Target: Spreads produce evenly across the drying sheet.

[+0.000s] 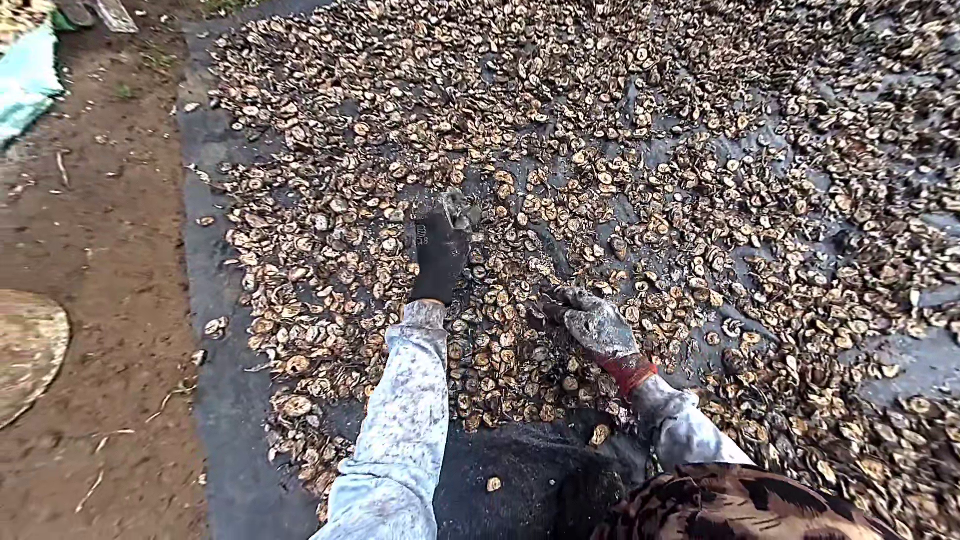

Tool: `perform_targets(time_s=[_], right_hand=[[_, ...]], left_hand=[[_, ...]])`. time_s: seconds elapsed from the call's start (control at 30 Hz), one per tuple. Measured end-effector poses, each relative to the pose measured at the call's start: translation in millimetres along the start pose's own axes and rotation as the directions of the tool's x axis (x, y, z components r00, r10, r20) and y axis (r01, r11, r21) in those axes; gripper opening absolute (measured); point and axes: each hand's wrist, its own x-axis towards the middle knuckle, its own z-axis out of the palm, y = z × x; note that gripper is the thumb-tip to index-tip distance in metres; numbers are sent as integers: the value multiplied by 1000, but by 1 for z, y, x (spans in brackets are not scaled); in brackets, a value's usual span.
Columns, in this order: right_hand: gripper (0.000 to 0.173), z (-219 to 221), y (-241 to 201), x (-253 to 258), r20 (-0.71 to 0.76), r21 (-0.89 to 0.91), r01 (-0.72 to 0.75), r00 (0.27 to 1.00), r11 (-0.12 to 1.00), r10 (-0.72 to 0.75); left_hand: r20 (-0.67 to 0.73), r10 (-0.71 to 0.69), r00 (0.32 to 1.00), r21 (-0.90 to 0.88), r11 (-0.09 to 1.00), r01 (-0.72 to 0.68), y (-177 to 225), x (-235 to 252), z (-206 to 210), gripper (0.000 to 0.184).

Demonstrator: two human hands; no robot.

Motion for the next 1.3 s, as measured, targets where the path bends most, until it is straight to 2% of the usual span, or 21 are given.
perform_targets(time_s=[0.07, 0.13, 0.23, 0.3, 0.33, 0.43, 0.53, 0.6, 0.63, 0.67, 0.7, 0.73, 0.77, 0.8, 0.87, 0.9, 0.93, 1.0, 1.13, 1.2, 1.3], right_hand=[[36, -8, 3, 13, -11, 120, 22, 1000, 993, -21], [47, -19, 1, 18, 21, 148, 48, 998, 988, -52], [43, -21, -5, 22, -15, 68, 7, 1000, 998, -6], [38, -17, -11, 24, -2, -20, -29, 1000, 999, 29], [38, -14, -14, 25, 19, -66, -27, 999, 997, 28], [35, 6, -18, 37, -1, -236, 101, 995, 966, -104], [30, 25, -25, 47, 18, -381, 158, 986, 911, -163], [31, 37, -26, 49, 14, -438, 253, 962, 863, -274], [39, 45, -26, 52, 16, -474, 304, 941, 826, -337], [56, 54, -30, 57, 50, -511, 326, 935, 795, -351], [79, 63, -37, 62, 135, -534, 318, 947, 783, -292], [93, 78, -37, 68, 200, -582, 317, 949, 749, -245], [92, 95, -31, 65, 248, -583, 346, 937, 735, -245], [79, 112, -24, 55, 265, -554, 394, 919, 733, -293], [47, 135, -9, 26, 201, -438, 497, 866, 749, -458], [42, 135, -9, 13, 206, -369, 517, 856, 773, -474], [42, 129, -17, 4, 259, -310, 487, 870, 817, -420], [45, 106, -44, 2, 391, -254, 309, 900, 917, -195], [39, 80, -54, 10, 264, 19, 119, 957, 993, -120], [48, 71, -64, 22, 279, 152, 102, 950, 983, -142], [48, 65, -62, 38, 239, 131, 134, 957, 982, -162]], left_hand=[[-128, 58, 990, -80, 994, -69, -10, 7, 0, 46], [-145, 82, 986, -142, 984, -103, -16, 8, -3, 39], [-124, 92, 988, -136, 985, -108, -20, 1, -9, 32], [-101, 47, 994, -104, 993, -57, -21, -3, -12, 32], [-72, 16, 997, -54, 998, -19, -22, -5, -14, 34], [-56, 1, 998, 180, 984, 9, -34, -8, -7, 46], [106, -107, 989, 326, 943, 67, -54, -21, -3, 73], [249, -222, 943, 386, 915, 113, -71, -50, -3, 78], [285, -245, 927, 391, 912, 121, -82, -73, -2, 74], [334, -250, 909, 375, 920, 115, -87, -90, -4, 73], [373, -223, 901, 372, 925, 75, -89, -103, -6, 72], [388, -208, 898, 365, 929, 57, -89, -117, -11, 65], [391, -210, 896, 350, 934, 67, -86, -131, -20, 55], [384, -218, 897, 312, 945, 96, -83, -142, -33, 50], [302, -224, 927, 222, 962, 160, -81, -156, -53, 47], [234, -228, 945, 173, 966, 191, -85, -159, -58, 47], [170, -241, 956, 122, 967, 222, -90, -159, -63, 48], [43, -248, 968, 47, 968, 246, -96, -154, -75, 50], [-162, -158, 974, -32, 987, 155, -111, -141, -87, 40], [-189, -143, 971, -101, 987, 125, -112, -140, -93, 43], [-76, -185, 980, -211, 963, 165, -112, -138, -103, 52]])
